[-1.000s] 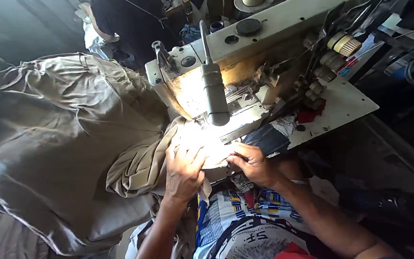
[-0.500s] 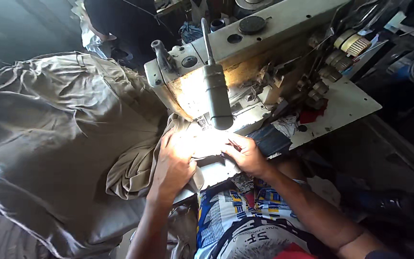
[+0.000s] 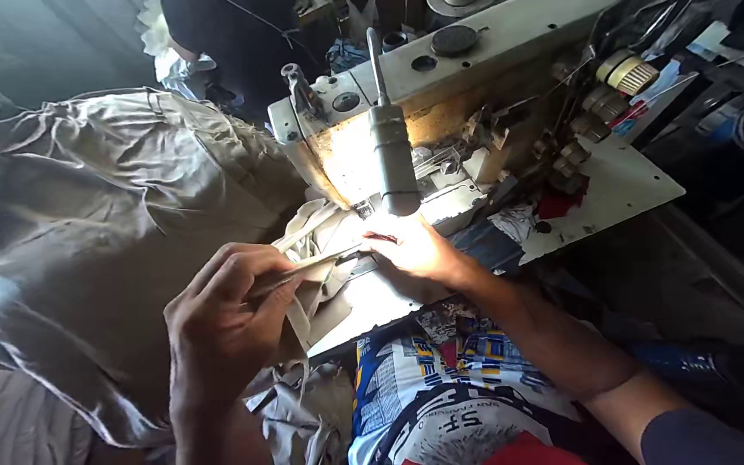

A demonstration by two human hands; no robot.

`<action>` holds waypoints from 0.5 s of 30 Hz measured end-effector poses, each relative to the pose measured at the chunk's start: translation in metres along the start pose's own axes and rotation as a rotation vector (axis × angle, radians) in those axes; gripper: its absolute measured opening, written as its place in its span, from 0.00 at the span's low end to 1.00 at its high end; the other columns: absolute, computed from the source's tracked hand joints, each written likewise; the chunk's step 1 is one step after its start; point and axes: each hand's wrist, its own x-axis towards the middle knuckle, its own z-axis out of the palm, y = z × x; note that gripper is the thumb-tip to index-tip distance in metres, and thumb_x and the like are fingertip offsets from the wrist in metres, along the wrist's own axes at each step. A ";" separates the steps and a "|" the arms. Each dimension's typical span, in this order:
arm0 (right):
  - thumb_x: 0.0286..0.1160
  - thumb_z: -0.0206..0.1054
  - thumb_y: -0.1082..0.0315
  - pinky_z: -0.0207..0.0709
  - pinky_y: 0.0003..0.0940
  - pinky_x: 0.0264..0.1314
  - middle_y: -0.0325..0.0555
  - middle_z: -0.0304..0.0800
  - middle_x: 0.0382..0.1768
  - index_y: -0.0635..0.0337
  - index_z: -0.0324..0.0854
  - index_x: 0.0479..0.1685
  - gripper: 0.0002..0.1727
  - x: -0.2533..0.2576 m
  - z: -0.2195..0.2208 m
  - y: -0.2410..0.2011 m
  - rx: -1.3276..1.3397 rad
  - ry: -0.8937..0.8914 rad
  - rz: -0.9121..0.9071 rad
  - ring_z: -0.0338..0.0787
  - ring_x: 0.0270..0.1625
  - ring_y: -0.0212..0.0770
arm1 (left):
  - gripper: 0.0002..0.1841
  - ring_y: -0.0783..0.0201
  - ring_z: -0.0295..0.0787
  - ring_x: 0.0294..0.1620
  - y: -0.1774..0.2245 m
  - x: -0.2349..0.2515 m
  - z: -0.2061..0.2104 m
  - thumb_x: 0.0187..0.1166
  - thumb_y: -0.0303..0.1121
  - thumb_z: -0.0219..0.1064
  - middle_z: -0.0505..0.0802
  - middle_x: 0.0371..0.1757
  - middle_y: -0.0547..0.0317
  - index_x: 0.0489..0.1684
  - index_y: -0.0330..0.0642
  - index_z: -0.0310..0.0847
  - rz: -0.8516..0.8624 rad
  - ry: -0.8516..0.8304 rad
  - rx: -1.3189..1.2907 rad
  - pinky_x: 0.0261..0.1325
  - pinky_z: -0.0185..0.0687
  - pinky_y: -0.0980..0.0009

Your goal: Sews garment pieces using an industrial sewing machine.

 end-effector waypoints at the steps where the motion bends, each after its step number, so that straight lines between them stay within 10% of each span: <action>1: 0.76 0.72 0.71 0.86 0.30 0.51 0.41 0.92 0.40 0.60 0.92 0.44 0.05 -0.003 -0.001 -0.003 0.085 -0.008 0.009 0.90 0.45 0.31 | 0.09 0.69 0.90 0.53 0.002 0.000 0.005 0.73 0.33 0.75 0.92 0.52 0.65 0.47 0.48 0.88 0.009 0.019 -0.017 0.55 0.89 0.68; 5: 0.77 0.73 0.71 0.88 0.28 0.51 0.42 0.94 0.39 0.63 0.93 0.41 0.05 -0.043 0.002 -0.012 0.208 0.077 0.092 0.91 0.43 0.29 | 0.09 0.68 0.89 0.51 0.002 -0.017 0.046 0.72 0.36 0.78 0.92 0.48 0.67 0.45 0.51 0.90 -0.007 0.049 -0.135 0.55 0.88 0.67; 9: 0.77 0.72 0.73 0.88 0.31 0.59 0.45 0.96 0.44 0.64 0.93 0.43 0.05 -0.075 0.013 -0.007 0.226 0.191 0.128 0.93 0.50 0.33 | 0.34 0.48 0.80 0.69 -0.020 -0.044 0.118 0.62 0.62 0.81 0.88 0.62 0.47 0.64 0.53 0.85 0.010 -0.039 0.108 0.76 0.70 0.45; 11: 0.76 0.72 0.76 0.89 0.32 0.59 0.46 0.95 0.45 0.65 0.92 0.44 0.05 -0.081 0.017 -0.006 0.259 0.233 0.143 0.93 0.50 0.34 | 0.25 0.44 0.78 0.72 -0.041 -0.050 0.144 0.73 0.48 0.70 0.88 0.66 0.47 0.72 0.56 0.85 0.073 -0.065 0.277 0.78 0.62 0.39; 15: 0.75 0.72 0.75 0.88 0.29 0.52 0.46 0.94 0.41 0.66 0.92 0.41 0.04 -0.083 0.014 -0.008 0.272 0.264 0.194 0.92 0.45 0.33 | 0.13 0.50 0.84 0.70 -0.055 -0.042 0.143 0.77 0.40 0.67 0.94 0.63 0.59 0.52 0.53 0.96 0.172 0.075 0.341 0.78 0.67 0.44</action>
